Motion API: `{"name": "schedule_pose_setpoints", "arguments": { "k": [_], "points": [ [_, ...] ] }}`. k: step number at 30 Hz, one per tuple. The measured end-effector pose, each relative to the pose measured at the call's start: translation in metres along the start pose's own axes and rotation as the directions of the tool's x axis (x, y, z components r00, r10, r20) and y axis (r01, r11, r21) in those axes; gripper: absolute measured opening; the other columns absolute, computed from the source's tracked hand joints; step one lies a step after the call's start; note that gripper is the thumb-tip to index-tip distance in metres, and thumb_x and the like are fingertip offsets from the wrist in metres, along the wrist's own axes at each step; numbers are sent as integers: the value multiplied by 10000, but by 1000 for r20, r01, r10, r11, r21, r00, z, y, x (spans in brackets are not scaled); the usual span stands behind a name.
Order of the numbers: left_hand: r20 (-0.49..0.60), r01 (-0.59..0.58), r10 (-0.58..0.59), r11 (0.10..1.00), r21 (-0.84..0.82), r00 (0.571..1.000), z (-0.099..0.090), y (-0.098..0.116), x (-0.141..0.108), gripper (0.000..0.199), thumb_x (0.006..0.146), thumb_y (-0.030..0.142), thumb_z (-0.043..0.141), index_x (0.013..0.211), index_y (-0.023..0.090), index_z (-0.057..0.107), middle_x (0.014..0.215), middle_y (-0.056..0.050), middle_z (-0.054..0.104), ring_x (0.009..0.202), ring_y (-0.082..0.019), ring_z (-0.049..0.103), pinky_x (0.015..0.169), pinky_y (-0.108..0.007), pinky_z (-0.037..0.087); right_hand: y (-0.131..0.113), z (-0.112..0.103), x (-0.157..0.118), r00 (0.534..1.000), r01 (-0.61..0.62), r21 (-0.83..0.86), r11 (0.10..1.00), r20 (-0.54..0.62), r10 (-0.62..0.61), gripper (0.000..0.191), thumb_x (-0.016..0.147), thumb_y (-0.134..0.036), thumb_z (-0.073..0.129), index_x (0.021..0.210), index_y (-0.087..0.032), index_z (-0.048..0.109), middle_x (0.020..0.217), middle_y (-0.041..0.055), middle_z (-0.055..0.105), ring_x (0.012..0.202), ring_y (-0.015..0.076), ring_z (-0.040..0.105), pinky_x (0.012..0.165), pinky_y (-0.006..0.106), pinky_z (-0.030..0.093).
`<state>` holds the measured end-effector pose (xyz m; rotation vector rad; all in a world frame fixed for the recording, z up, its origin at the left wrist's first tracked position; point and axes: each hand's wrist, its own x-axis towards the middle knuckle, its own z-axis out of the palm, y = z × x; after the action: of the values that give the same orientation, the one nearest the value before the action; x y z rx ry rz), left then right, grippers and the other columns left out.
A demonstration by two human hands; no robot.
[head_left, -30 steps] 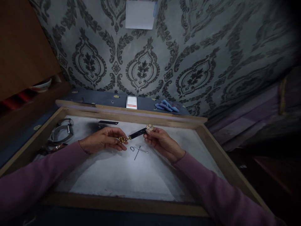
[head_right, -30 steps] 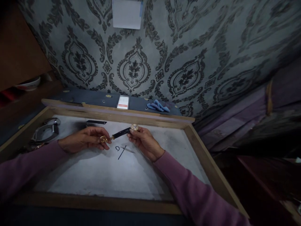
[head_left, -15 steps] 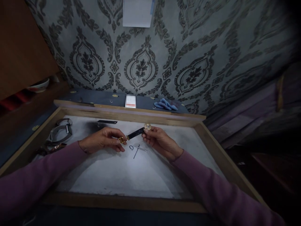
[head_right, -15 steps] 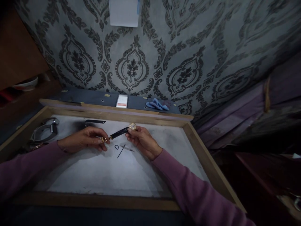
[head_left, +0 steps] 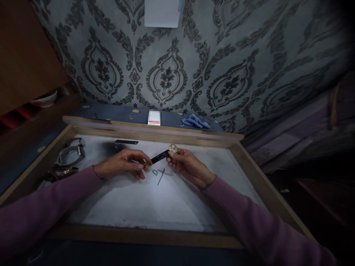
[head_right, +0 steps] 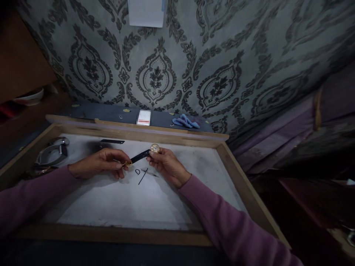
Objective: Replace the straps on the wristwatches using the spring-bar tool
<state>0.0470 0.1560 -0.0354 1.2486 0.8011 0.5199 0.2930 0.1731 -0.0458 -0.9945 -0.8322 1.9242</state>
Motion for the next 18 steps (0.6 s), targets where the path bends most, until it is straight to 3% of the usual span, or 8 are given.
{"name": "schedule_pose_setpoints", "arguments": {
  "k": [7,13,18],
  "points": [
    [-31,23,-25,999,-36,999,4,-1,0,350,790,321,709,1058,206,516,834,-7,671,665,-144,657,620,-273,518,1,3,-2,1000,4,-11,1000,5,-3,253,599,-203,877,713,-134,662,637,-13,659,569,62,605,564,143,501],
    [-24,73,-72,995,74,997,7,-11,6,303,771,417,701,807,132,605,643,12,598,535,-111,579,528,-235,456,5,10,-6,999,27,-29,999,24,-27,267,591,-217,881,695,-136,648,633,-30,630,570,58,587,564,148,479],
    [-51,73,-68,993,94,996,10,-15,7,340,762,469,692,772,151,571,613,24,593,517,-108,575,506,-218,437,6,14,-7,1000,30,-24,999,8,-30,280,579,-243,887,684,-127,655,620,-23,633,543,55,563,535,153,452]
  ]
}}
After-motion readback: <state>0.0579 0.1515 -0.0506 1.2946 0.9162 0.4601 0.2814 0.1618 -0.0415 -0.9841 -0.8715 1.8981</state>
